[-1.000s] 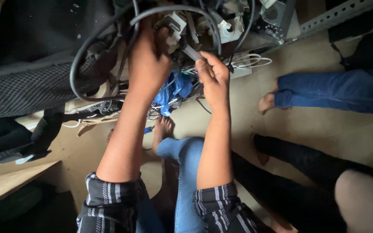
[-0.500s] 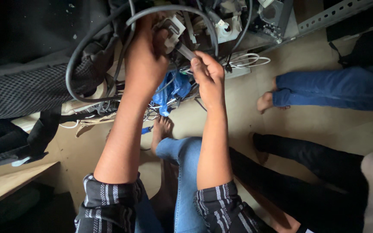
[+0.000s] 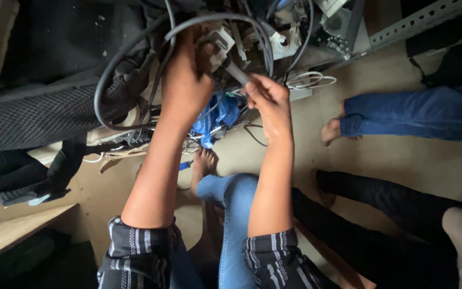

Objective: The person sits at a cluttered repair bench and works on a printer and its toner cartridge. They first handle a cable and connector near a power strip, then use a screwdriver to unscrew and manipulate parts of the opened printer and cartridge assembly on the bench.

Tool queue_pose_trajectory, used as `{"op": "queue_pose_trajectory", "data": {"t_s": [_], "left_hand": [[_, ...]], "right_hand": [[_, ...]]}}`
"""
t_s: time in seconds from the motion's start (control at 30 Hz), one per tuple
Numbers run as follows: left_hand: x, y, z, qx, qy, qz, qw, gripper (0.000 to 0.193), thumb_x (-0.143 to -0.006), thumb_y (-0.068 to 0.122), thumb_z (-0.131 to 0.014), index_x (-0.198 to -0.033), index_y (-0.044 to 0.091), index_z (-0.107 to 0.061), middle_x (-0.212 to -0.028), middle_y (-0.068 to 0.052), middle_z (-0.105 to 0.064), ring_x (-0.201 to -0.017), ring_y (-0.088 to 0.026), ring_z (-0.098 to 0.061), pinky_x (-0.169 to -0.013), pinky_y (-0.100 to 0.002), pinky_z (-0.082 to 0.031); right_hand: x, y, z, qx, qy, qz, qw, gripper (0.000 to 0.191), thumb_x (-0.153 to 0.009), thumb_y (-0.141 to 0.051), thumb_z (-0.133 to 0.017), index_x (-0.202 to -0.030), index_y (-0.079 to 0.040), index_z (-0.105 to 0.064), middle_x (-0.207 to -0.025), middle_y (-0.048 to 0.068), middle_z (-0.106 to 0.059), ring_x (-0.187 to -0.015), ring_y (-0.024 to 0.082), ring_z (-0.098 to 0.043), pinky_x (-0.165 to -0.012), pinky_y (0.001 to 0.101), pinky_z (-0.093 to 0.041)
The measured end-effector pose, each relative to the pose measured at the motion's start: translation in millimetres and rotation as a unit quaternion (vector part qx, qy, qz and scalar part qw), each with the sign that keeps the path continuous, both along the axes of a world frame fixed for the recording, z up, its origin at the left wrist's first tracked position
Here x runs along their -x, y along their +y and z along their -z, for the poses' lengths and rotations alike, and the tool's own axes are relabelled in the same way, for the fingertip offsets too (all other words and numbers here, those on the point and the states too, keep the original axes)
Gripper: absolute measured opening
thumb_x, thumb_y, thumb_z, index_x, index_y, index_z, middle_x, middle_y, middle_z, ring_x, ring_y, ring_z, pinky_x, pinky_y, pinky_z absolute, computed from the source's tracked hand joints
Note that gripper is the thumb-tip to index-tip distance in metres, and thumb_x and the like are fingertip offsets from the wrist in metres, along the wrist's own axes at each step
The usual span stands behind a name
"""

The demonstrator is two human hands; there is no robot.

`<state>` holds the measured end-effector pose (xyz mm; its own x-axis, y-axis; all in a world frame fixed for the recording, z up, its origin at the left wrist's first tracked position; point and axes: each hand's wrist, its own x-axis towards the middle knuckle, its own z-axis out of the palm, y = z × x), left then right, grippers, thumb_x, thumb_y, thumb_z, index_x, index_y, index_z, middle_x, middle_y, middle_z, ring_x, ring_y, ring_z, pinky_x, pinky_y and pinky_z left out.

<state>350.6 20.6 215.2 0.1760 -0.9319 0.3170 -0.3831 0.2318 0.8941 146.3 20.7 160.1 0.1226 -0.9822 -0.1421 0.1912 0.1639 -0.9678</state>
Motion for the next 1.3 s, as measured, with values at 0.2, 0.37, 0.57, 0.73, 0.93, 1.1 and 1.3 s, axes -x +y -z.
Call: {"op": "queue_pose_trajectory", "data": {"t_s": [0.2, 0.37, 0.57, 0.73, 0.93, 1.1, 1.3], "left_hand": [[-0.1, -1.3, 0.2, 0.017, -0.024, -0.011, 1.0, 0.041, -0.11, 0.009, -0.058, -0.149, 0.007, -0.044, -0.135, -0.024, -0.066, -0.127, -0.043, -0.064, -0.102, -0.043, -0.054], [-0.6, 1.8, -1.6, -0.04, -0.028, -0.014, 0.999, 0.043, -0.107, 0.012, -0.059, -0.147, 0.008, -0.044, -0.126, -0.023, -0.069, -0.113, -0.042, -0.068, -0.092, -0.045, -0.055], [-0.1, 0.0, -2.5, 0.036, -0.044, -0.013, 0.998, 0.042, -0.11, 0.01, -0.061, -0.148, 0.006, -0.044, -0.128, -0.025, -0.067, -0.117, -0.044, -0.067, -0.094, -0.046, -0.056], [-0.2, -0.3, -2.8, -0.031, -0.04, -0.019, 0.999, 0.044, -0.108, 0.012, -0.06, -0.148, 0.007, -0.044, -0.126, -0.025, -0.068, -0.114, -0.044, -0.067, -0.093, -0.047, -0.055], [-1.0, 1.6, -2.4, 0.013, -0.032, -0.008, 0.999, 0.044, -0.109, 0.01, -0.059, -0.149, 0.007, -0.042, -0.133, -0.026, -0.066, -0.125, -0.045, -0.063, -0.1, -0.047, -0.053], [-0.7, 1.2, -1.9, 0.008, -0.051, -0.015, 0.999, 0.042, -0.109, 0.01, -0.06, -0.148, 0.007, -0.044, -0.13, -0.026, -0.067, -0.123, -0.045, -0.064, -0.098, -0.048, -0.053], [0.8, 0.1, -0.7, -0.041, -0.027, -0.017, 0.999, 0.046, -0.109, 0.014, -0.06, -0.15, 0.008, -0.041, -0.115, -0.025, -0.07, -0.102, -0.042, -0.07, -0.086, -0.046, -0.055]], "right_hand": [[-2.2, -1.9, 6.6, -0.027, 0.014, 0.01, 0.999, 0.025, -0.097, -0.02, -0.075, -0.108, 0.002, -0.073, -0.085, 0.003, -0.069, -0.067, 0.007, -0.051, -0.06, 0.0219, -0.039], [-0.1, -0.2, 9.6, -0.053, 0.015, -0.015, 0.998, 0.022, -0.098, -0.022, -0.074, -0.105, -0.001, -0.071, -0.084, 0.002, -0.069, -0.067, 0.008, -0.052, -0.062, 0.0214, -0.041], [-1.0, -1.5, 12.1, -0.037, 0.048, -0.036, 0.998, 0.021, -0.1, -0.022, -0.071, -0.105, -0.001, -0.071, -0.081, 0.001, -0.066, -0.068, 0.008, -0.054, -0.063, 0.0225, -0.045], [-1.6, -2.2, 11.4, -0.02, 0.082, -0.068, 0.994, 0.023, -0.104, -0.024, -0.065, -0.1, -0.002, -0.069, -0.076, 0.0, -0.062, -0.065, 0.008, -0.054, -0.061, 0.0237, -0.045], [-3.0, -0.6, 8.2, 0.005, 0.104, -0.115, 0.988, 0.031, -0.107, -0.031, -0.059, -0.099, -0.002, -0.067, -0.073, -0.001, -0.057, -0.063, 0.009, -0.051, -0.059, 0.0246, -0.043], [-3.9, 0.5, 4.7, 0.002, 0.123, -0.127, 0.984, 0.036, -0.109, -0.037, -0.056, -0.1, -0.003, -0.065, -0.07, -0.001, -0.054, -0.061, 0.008, -0.048, -0.057, 0.0246, -0.039], [-1.7, 1.3, 3.7, 0.0, 0.133, -0.129, 0.983, 0.037, -0.108, -0.039, -0.055, -0.097, -0.004, -0.063, -0.068, -0.002, -0.052, -0.06, 0.007, -0.045, -0.055, 0.024, -0.037]]}}
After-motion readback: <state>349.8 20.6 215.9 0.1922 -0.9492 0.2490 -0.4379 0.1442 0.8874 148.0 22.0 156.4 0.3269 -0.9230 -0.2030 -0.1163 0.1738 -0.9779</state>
